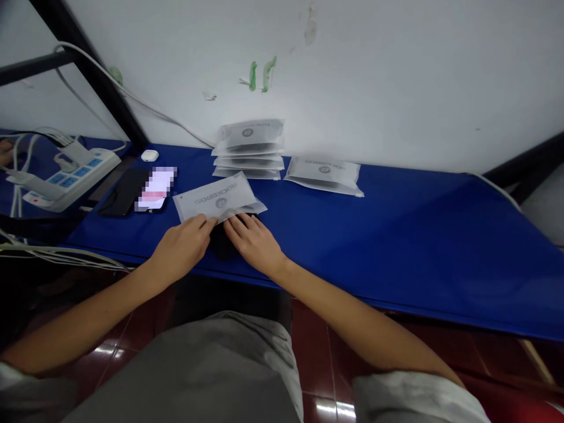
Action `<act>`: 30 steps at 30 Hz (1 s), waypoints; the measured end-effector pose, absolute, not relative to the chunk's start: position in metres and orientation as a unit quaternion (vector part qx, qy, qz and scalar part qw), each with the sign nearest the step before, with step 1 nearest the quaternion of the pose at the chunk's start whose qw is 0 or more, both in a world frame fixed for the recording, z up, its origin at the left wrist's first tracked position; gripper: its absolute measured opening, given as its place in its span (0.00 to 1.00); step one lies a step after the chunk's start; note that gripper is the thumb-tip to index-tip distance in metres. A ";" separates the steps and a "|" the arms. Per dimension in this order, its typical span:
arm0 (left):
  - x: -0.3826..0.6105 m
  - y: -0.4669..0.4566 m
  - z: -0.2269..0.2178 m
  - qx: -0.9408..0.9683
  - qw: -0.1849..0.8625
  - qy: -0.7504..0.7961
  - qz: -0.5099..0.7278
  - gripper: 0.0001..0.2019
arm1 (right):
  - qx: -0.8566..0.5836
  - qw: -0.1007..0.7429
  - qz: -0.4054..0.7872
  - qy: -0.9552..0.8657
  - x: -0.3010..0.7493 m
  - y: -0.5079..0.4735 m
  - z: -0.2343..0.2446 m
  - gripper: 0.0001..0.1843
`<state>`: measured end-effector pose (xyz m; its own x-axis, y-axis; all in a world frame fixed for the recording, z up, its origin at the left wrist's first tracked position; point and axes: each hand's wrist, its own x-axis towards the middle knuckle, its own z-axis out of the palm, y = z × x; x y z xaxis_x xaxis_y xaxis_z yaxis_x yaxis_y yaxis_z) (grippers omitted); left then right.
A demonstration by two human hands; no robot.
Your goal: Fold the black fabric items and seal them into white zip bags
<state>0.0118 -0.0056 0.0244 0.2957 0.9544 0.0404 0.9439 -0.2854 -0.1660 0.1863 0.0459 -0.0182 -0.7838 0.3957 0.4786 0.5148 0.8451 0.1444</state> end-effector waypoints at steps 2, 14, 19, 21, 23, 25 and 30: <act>0.010 -0.007 0.018 -0.796 0.089 -0.597 0.037 0.14 | -0.263 0.214 -0.108 -0.934 0.184 0.047 -0.019 0.22; 0.006 -0.016 0.008 -0.781 0.122 -0.610 -0.054 0.13 | -0.404 0.143 -0.062 -0.901 0.158 0.049 -0.012 0.23; 0.004 0.002 0.015 -0.770 0.131 -0.623 -0.044 0.12 | -0.368 0.140 -0.079 -0.916 0.154 0.053 -0.014 0.23; 0.002 0.008 0.017 -0.794 0.128 -0.592 -0.055 0.12 | -0.327 0.154 -0.087 -0.928 0.154 0.058 -0.016 0.22; 0.002 0.011 0.018 -0.815 0.126 -0.561 -0.070 0.13 | -0.271 0.157 -0.093 -0.945 0.153 0.064 -0.019 0.20; 0.002 0.010 0.019 -0.828 0.121 -0.542 -0.080 0.12 | -0.227 0.149 -0.094 -0.958 0.152 0.070 -0.021 0.18; 0.000 0.002 0.012 -0.812 0.103 -0.566 -0.100 0.12 | -0.281 0.143 -0.062 -0.947 0.151 0.077 -0.019 0.21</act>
<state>-0.0003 0.0020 0.0122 0.3400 0.8983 0.2783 0.9393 -0.3386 -0.0546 0.1514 0.0768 -0.0194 -0.8009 0.5147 0.3060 0.5502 0.8342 0.0369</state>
